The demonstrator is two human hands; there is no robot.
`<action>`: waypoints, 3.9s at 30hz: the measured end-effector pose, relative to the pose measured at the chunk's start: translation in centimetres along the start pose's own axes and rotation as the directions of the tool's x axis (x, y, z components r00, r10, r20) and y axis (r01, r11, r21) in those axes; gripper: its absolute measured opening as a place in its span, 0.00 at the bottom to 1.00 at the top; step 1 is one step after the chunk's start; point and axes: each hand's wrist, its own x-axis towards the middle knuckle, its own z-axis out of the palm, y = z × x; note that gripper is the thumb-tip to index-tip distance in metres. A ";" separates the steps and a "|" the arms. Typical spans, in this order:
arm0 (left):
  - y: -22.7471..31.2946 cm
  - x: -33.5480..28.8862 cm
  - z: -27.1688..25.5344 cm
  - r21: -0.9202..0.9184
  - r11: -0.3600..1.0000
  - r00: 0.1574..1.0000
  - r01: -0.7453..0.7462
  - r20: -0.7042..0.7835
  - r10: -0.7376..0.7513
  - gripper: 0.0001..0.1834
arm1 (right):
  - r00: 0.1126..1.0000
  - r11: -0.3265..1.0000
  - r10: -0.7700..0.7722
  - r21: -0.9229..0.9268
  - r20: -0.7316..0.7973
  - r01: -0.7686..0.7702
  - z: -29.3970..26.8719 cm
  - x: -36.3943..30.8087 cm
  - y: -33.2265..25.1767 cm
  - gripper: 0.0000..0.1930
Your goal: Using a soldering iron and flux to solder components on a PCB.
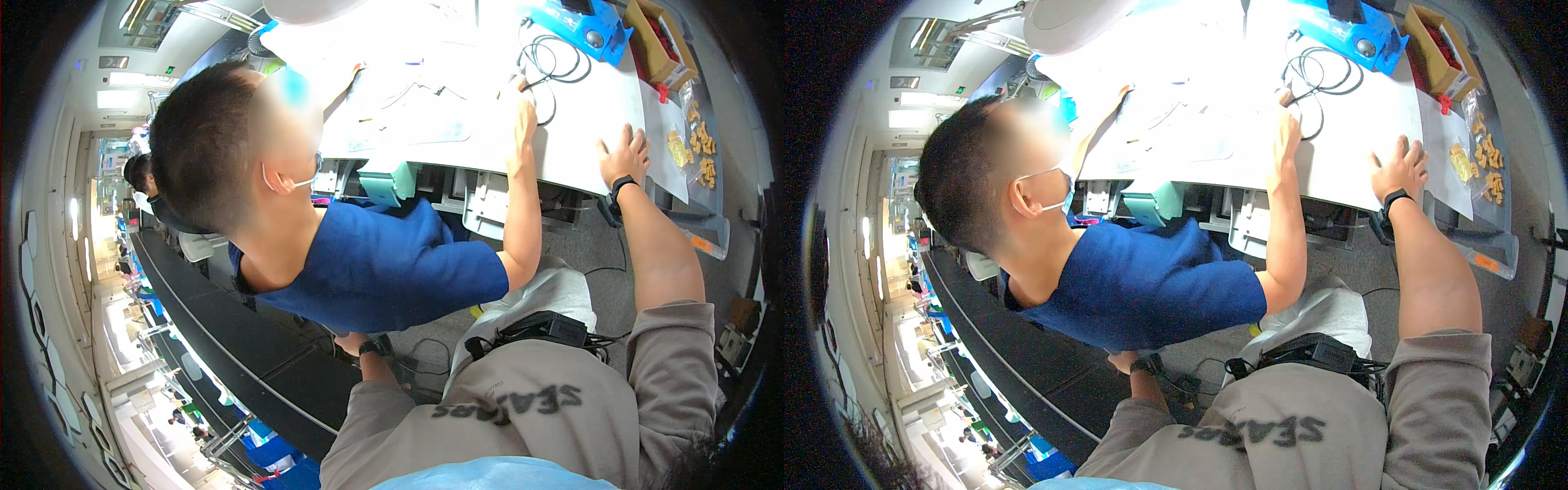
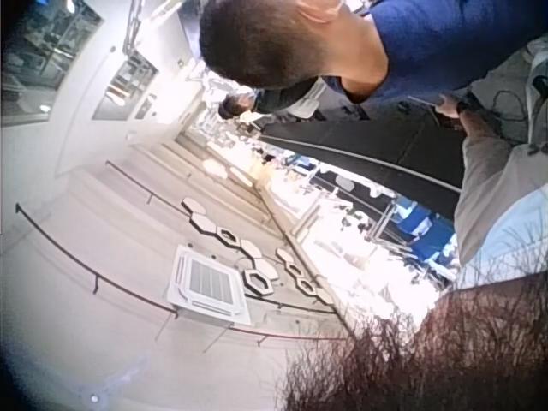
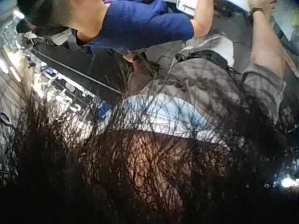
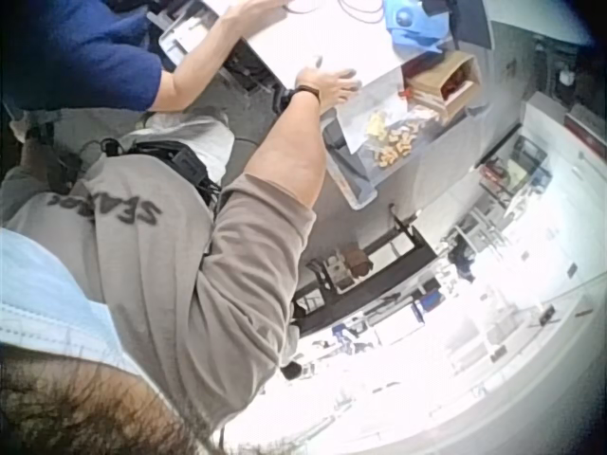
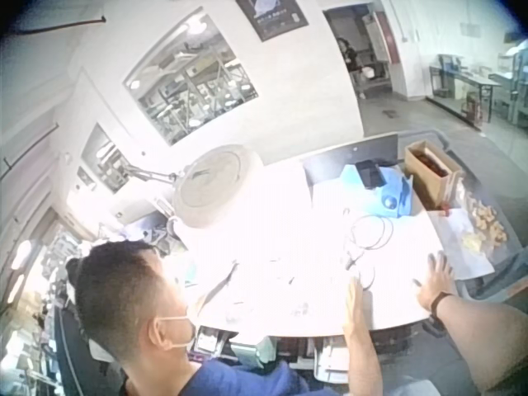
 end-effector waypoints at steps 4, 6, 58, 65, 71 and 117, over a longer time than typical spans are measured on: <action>-0.8 0.6 0.1 -0.006 1.000 0.999 -0.021 -0.030 0.021 0.37 | 1.000 1.000 -0.008 0.003 -0.003 0.008 0.1 0.1 -0.1 0.43; -1.3 1.0 0.2 0.019 1.000 0.999 -0.017 -0.027 0.017 0.37 | 1.000 1.000 -0.005 0.002 -0.005 0.005 0.1 0.1 -0.1 0.43; -2.1 1.5 0.9 0.109 0.993 0.996 -0.049 -0.071 0.056 0.34 | 1.000 1.000 -0.004 -0.007 0.017 0.004 0.1 0.2 0.0 0.43; -2.2 1.6 1.0 0.072 0.997 0.999 -0.031 -0.029 0.033 0.34 | 1.000 1.000 -0.002 -0.009 0.013 0.002 0.0 0.1 0.0 0.43; -2.8 2.4 1.1 0.090 0.995 0.998 -0.049 -0.043 0.053 0.34 | 0.999 1.000 -0.002 -0.014 0.032 0.002 -0.6 0.0 -0.3 0.43; -2.8 2.1 1.1 0.092 0.993 0.994 -0.077 -0.067 0.083 0.31 | 1.000 1.000 -0.024 0.019 -0.009 0.024 0.2 0.1 0.1 0.43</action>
